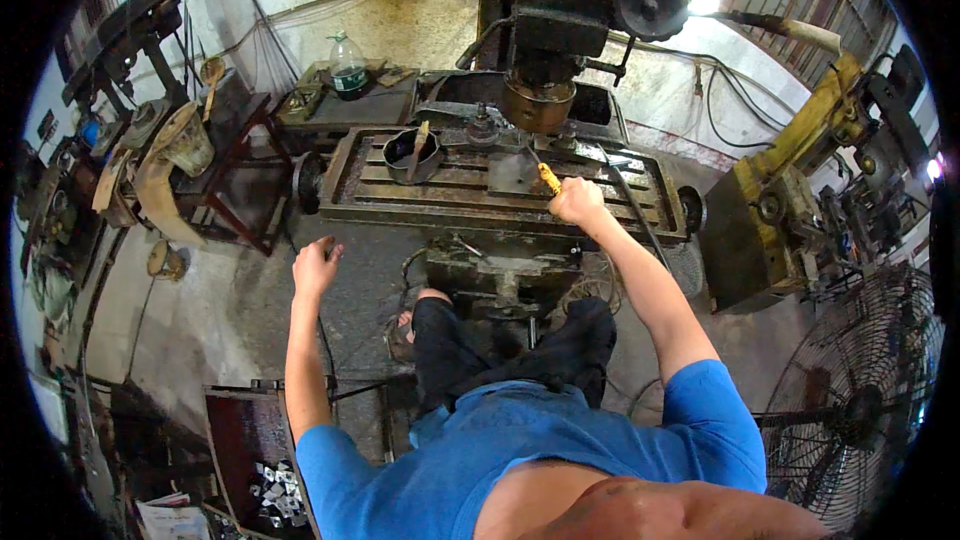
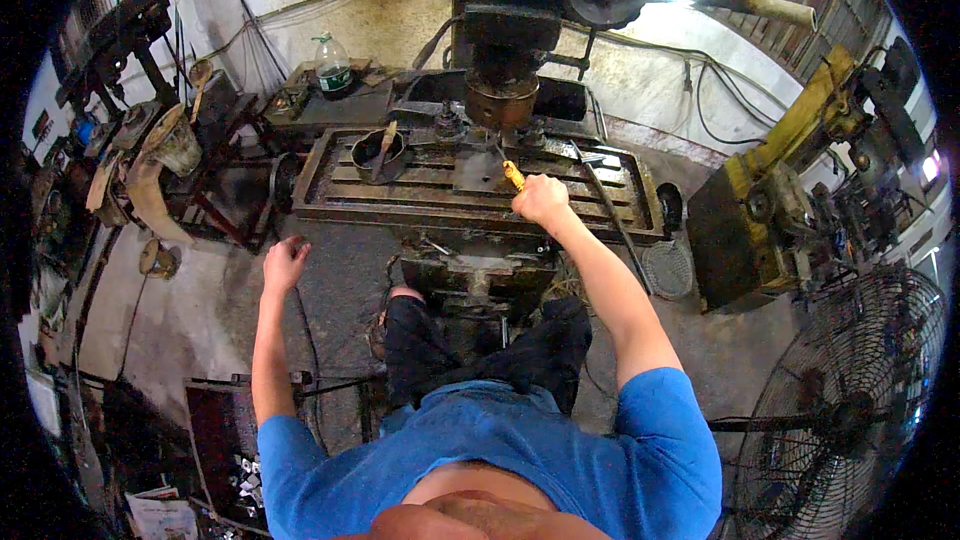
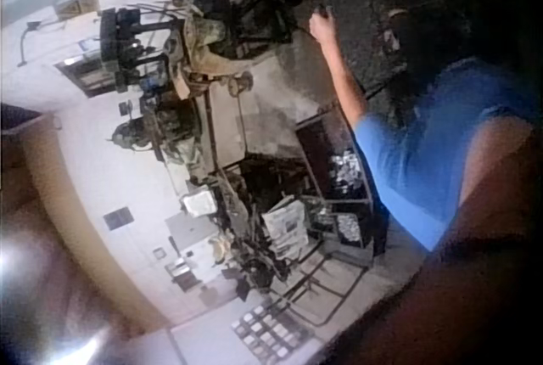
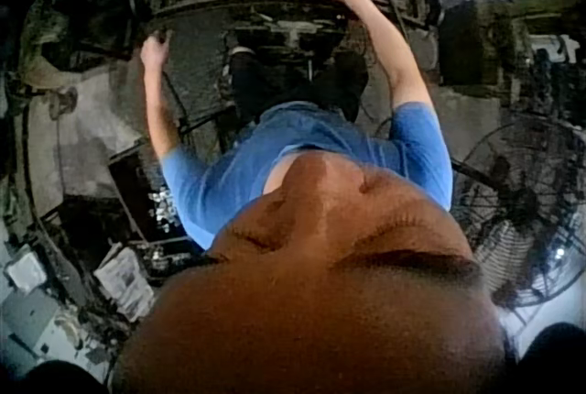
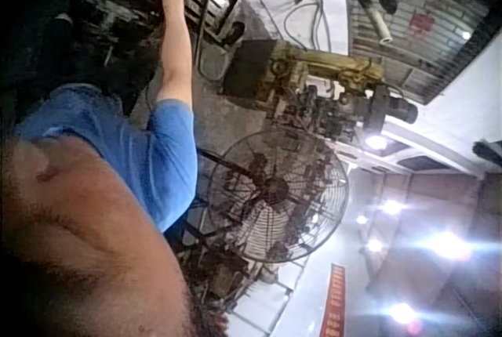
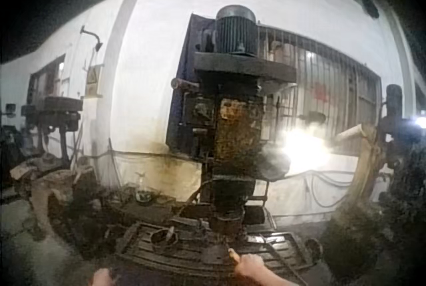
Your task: The person operates a milling machine and uses a handheld air blower to clear metal shavings from the machine table and a metal workpiece. They pick up small metal components from a container and place them onto the workstation.
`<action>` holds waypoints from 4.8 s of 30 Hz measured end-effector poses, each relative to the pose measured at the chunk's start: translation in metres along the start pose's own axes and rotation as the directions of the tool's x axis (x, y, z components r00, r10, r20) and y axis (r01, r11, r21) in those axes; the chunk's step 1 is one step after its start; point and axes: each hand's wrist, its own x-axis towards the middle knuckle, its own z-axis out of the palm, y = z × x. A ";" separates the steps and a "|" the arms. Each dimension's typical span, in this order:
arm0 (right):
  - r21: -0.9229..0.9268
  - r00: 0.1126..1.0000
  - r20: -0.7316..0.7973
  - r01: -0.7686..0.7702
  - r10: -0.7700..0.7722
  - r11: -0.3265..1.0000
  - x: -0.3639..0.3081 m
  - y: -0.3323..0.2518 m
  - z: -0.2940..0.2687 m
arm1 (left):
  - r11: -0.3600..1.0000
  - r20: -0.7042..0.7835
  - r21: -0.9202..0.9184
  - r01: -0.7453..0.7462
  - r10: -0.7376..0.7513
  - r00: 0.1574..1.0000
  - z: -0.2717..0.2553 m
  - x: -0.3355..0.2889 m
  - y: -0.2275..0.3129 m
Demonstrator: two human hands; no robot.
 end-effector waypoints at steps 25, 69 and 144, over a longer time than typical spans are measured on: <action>0.214 0.744 0.245 0.584 -0.622 0.783 -0.153 -0.111 0.003 | -0.110 0.408 -0.912 0.396 -0.124 0.905 0.049 -0.074 0.050; 0.402 0.638 0.250 0.616 -0.728 0.678 -0.168 -0.111 0.005 | 0.123 -0.367 0.227 0.966 -0.908 0.202 -0.118 -0.404 -0.194; 0.615 0.990 0.025 -0.125 0.140 0.779 -0.109 0.122 0.036 | 0.806 0.047 -0.068 -0.587 0.591 0.805 0.168 0.125 0.309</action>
